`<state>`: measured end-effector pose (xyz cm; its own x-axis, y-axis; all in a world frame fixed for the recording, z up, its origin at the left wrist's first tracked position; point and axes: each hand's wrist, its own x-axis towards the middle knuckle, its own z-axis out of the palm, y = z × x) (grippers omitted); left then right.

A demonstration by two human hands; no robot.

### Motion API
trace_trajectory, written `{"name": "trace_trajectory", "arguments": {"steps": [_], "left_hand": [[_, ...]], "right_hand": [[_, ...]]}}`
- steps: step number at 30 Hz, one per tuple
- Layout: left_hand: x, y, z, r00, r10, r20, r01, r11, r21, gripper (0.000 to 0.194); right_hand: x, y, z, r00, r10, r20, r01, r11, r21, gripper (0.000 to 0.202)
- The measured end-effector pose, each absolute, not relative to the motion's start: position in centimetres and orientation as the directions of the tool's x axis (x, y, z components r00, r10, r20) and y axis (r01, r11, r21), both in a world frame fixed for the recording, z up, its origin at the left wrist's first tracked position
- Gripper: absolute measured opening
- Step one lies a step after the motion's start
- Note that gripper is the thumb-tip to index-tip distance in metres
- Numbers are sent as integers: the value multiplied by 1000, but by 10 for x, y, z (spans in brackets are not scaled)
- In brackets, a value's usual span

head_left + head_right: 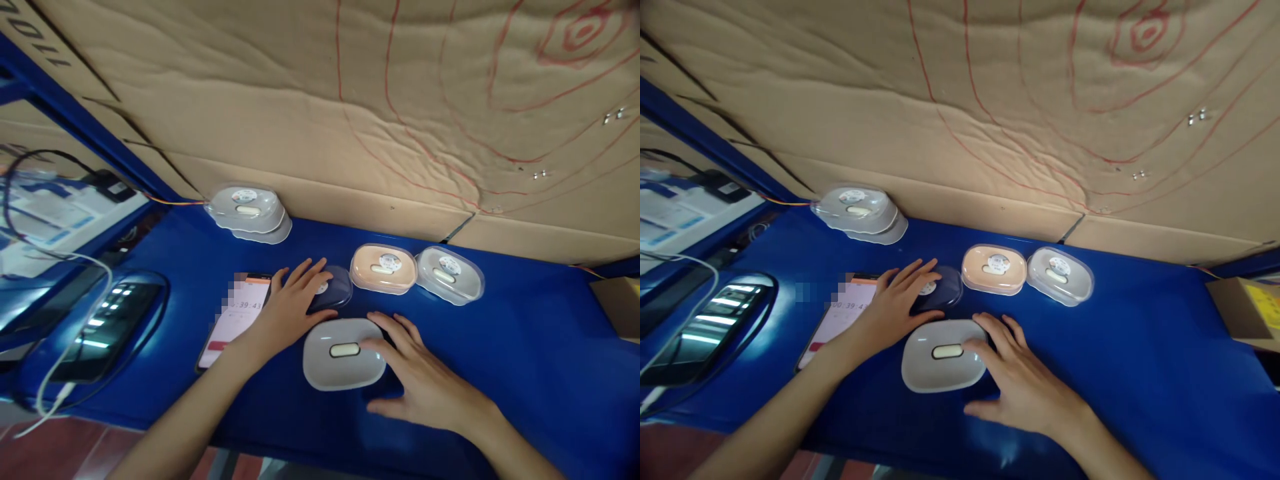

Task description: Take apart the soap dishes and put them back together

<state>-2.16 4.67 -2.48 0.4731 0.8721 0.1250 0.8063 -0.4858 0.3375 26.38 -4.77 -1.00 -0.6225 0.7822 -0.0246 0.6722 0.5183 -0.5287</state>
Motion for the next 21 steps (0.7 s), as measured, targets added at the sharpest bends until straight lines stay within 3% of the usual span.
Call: {"name": "trace_trajectory", "arguments": {"steps": [3, 5, 8, 10, 14, 21], "left_hand": [[-19, 39, -16, 494, 844, 207, 781, -536, 322, 43], [-18, 29, -5, 555, 793, 251, 706, -609, 362, 48], [-13, 10, 8, 744, 654, 141, 546, -715, 437, 90], [-10, -1, 13, 772, 633, 60, 543, -706, 455, 100], [-6, -8, 21, 713, 700, -23, 573, -564, 595, 91], [-14, -13, 23, 637, 766, -81, 497, -329, 803, 73]], "right_hand": [[259, -48, -18, -596, 803, 12, 692, 520, -501, 66], [260, -46, -22, -567, 823, 20, 694, 491, -526, 66], [262, -42, -22, -536, 842, 58, 657, 459, -598, 75], [263, -42, -21, -534, 840, 96, 608, 460, -648, 82], [261, -45, -17, -544, 832, 104, 518, 431, -739, 89], [265, -47, -17, -578, 816, -29, 458, 294, -839, 112]]}}
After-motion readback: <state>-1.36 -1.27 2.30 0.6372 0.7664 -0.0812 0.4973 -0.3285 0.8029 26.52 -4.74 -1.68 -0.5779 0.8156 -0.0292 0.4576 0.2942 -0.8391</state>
